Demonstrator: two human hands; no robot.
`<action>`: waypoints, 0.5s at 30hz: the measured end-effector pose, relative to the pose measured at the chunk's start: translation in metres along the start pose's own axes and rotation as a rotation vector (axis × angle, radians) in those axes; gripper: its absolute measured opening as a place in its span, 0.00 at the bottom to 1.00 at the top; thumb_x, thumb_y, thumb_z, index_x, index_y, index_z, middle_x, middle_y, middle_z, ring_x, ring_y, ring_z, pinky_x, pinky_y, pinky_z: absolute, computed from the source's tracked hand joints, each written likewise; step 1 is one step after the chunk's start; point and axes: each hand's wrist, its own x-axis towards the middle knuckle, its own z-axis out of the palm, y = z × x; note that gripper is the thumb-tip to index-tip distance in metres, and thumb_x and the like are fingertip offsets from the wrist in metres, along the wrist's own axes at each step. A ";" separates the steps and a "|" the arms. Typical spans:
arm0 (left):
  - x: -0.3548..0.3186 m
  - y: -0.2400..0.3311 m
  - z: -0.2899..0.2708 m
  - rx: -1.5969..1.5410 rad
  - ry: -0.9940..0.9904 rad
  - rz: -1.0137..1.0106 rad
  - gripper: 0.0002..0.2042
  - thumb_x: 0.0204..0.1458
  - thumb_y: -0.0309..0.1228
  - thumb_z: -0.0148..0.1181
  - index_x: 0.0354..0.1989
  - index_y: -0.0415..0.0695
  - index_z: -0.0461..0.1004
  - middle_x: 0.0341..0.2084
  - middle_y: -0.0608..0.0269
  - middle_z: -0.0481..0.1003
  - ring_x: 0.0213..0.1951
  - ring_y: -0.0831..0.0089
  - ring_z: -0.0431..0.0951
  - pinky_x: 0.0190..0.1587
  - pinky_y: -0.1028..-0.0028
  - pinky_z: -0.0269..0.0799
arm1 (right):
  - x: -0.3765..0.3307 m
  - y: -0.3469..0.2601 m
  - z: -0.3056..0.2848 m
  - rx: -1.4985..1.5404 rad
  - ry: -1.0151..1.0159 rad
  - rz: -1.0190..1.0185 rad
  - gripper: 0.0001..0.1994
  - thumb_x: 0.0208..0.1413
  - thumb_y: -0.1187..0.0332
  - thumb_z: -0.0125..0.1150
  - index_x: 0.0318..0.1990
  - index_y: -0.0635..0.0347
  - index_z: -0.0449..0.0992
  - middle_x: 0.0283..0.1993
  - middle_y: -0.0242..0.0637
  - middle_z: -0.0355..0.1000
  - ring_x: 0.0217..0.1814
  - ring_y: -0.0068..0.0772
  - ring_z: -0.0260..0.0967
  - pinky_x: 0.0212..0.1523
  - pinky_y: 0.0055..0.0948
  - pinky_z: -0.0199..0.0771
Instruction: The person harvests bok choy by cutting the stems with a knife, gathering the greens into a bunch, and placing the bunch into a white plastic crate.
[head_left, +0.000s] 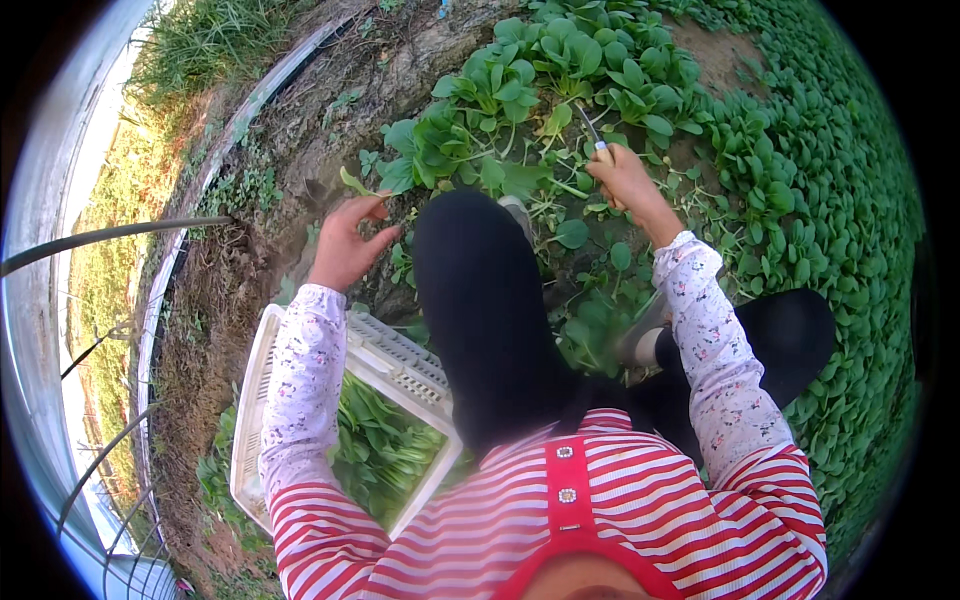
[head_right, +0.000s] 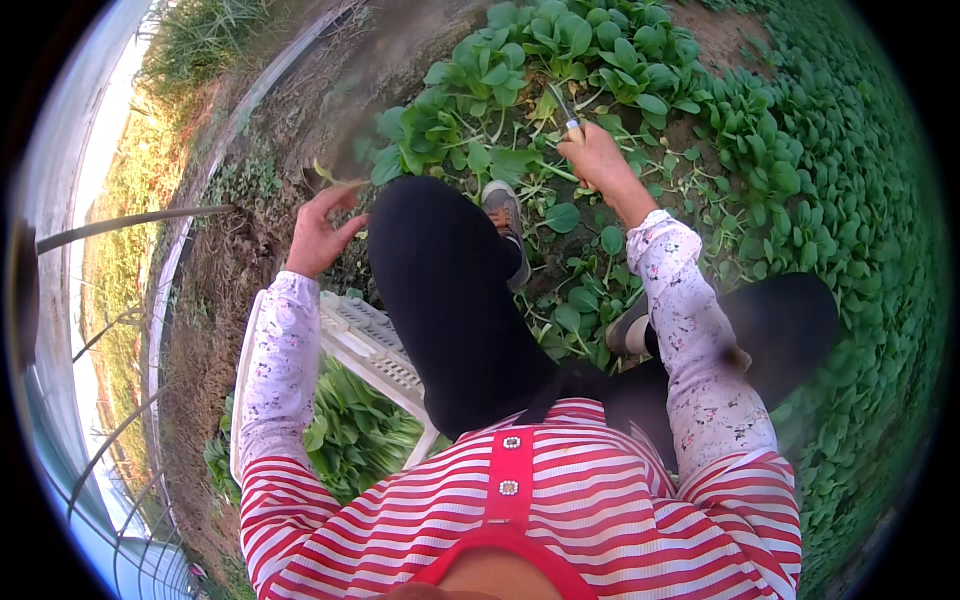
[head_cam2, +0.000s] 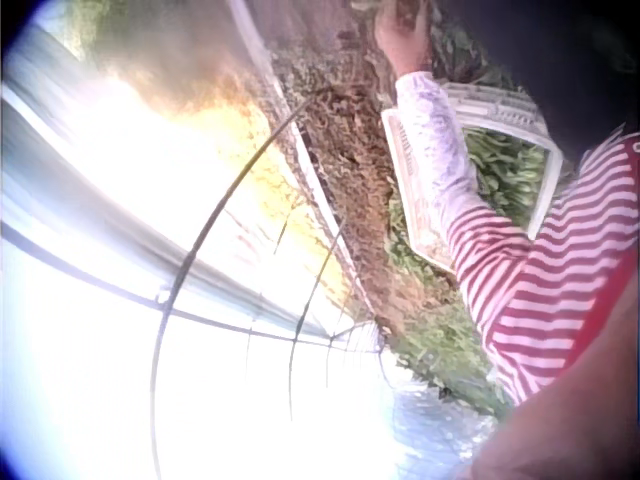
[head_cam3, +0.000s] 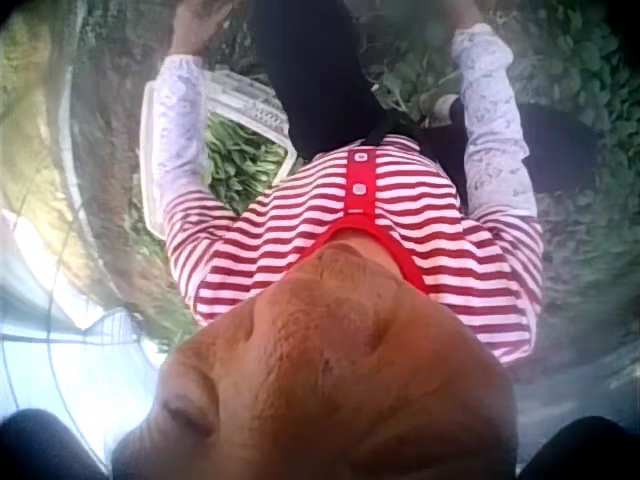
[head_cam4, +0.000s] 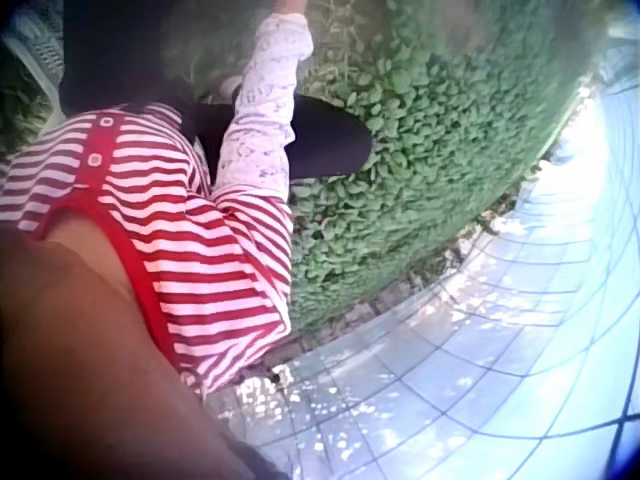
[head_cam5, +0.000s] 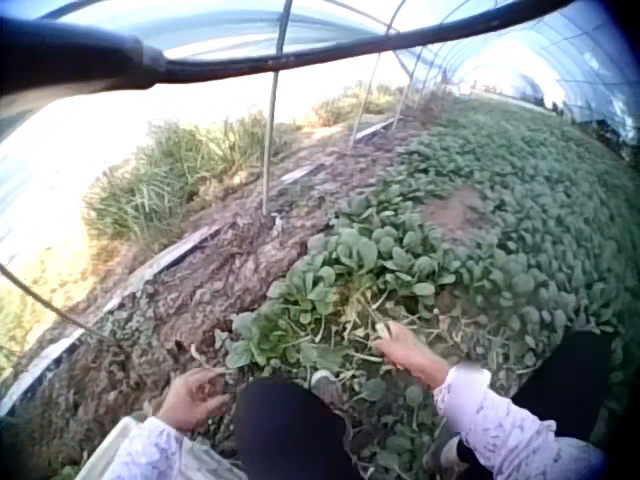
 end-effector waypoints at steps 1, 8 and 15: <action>0.025 0.006 0.008 0.012 -0.132 -0.023 0.24 0.44 0.33 0.68 0.52 0.42 0.74 0.33 0.56 0.79 0.36 0.59 0.79 0.43 0.66 0.74 | 0.007 0.002 0.001 0.009 -0.002 0.018 0.09 0.55 0.68 0.57 0.38 0.62 0.67 0.23 0.28 0.62 0.17 0.20 0.58 0.15 0.25 0.57; 0.163 -0.038 0.131 0.204 -0.653 -0.075 0.16 0.48 0.39 0.60 0.41 0.41 0.79 0.34 0.53 0.79 0.38 0.55 0.79 0.43 0.62 0.75 | 0.094 0.075 0.028 -0.113 -0.113 0.184 0.19 0.55 0.59 0.56 0.50 0.62 0.70 0.30 0.41 0.72 0.22 0.35 0.69 0.23 0.33 0.70; 0.249 -0.131 0.224 0.174 -0.356 -0.267 0.12 0.54 0.34 0.57 0.41 0.40 0.79 0.36 0.52 0.80 0.36 0.58 0.81 0.42 0.64 0.76 | 0.178 0.110 0.084 -0.465 -0.260 0.032 0.17 0.56 0.60 0.54 0.42 0.68 0.68 0.35 0.60 0.73 0.36 0.64 0.72 0.40 0.53 0.69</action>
